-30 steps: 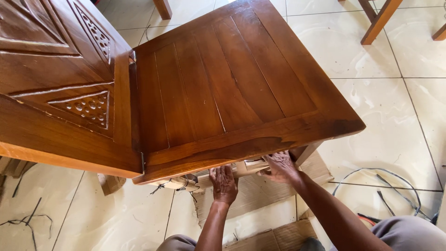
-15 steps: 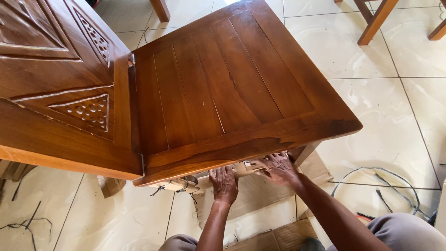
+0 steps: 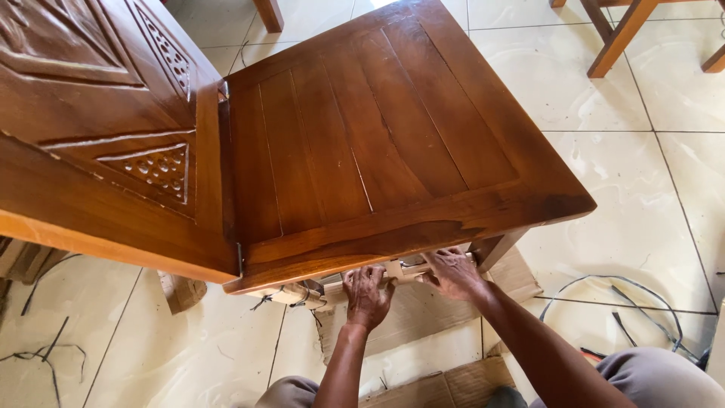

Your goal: Wrapping wooden chair legs with cardboard and securing them with plastic ties

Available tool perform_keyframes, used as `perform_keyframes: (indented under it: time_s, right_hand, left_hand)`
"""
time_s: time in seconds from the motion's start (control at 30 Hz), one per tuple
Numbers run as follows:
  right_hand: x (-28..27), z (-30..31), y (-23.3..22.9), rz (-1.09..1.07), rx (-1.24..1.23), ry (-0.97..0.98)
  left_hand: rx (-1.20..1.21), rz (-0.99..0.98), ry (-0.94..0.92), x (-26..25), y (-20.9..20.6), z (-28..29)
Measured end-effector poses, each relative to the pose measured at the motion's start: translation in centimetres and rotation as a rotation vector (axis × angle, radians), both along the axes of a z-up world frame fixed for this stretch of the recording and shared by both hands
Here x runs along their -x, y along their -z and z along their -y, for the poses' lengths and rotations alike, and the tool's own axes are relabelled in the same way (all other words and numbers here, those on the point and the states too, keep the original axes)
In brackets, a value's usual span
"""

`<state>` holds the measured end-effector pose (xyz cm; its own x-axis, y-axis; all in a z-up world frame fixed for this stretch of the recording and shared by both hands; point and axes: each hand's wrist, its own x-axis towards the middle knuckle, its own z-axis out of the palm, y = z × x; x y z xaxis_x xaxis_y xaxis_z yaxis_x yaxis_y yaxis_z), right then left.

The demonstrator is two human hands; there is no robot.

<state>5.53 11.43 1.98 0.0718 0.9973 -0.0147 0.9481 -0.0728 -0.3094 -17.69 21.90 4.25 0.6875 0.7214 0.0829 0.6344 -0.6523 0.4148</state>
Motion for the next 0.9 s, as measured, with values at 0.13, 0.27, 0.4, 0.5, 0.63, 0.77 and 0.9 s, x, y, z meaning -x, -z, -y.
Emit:
perform_keyframes:
  time_s: [0.13,0.27,0.4,0.5,0.63,0.77,0.9]
  right_hand:
    - [0.4,-0.1,-2.8,0.054,0.036,-0.030]
    - [1.2,0.4,-4.6,0.099,0.043,-0.014]
    - [1.4,0.6,-0.6,0.112,0.082,0.021]
    - [1.9,0.6,-0.3,0.229,-0.079,0.004]
    - [1.9,0.7,-0.1,0.269,-0.125,-0.007]
    - [2.0,0.7,-0.8,0.228,-0.060,-0.005]
    - [2.4,1.0,-2.1,0.235,-0.089,-0.016]
  left_hand:
    - [0.088,0.079,-0.044,0.0,1.5,-0.6]
    - [0.179,0.084,-0.150,-0.6,1.7,-0.7]
    - [0.169,0.035,-0.246,-1.7,3.9,-1.2]
    - [0.164,0.020,-0.266,-1.8,3.0,-1.3]
    - [0.129,-0.026,-0.202,-1.6,0.6,-0.1]
    - [0.098,-0.053,-0.039,-0.7,-0.7,0.1]
    - [0.088,-0.088,-0.023,-0.7,-0.1,0.1]
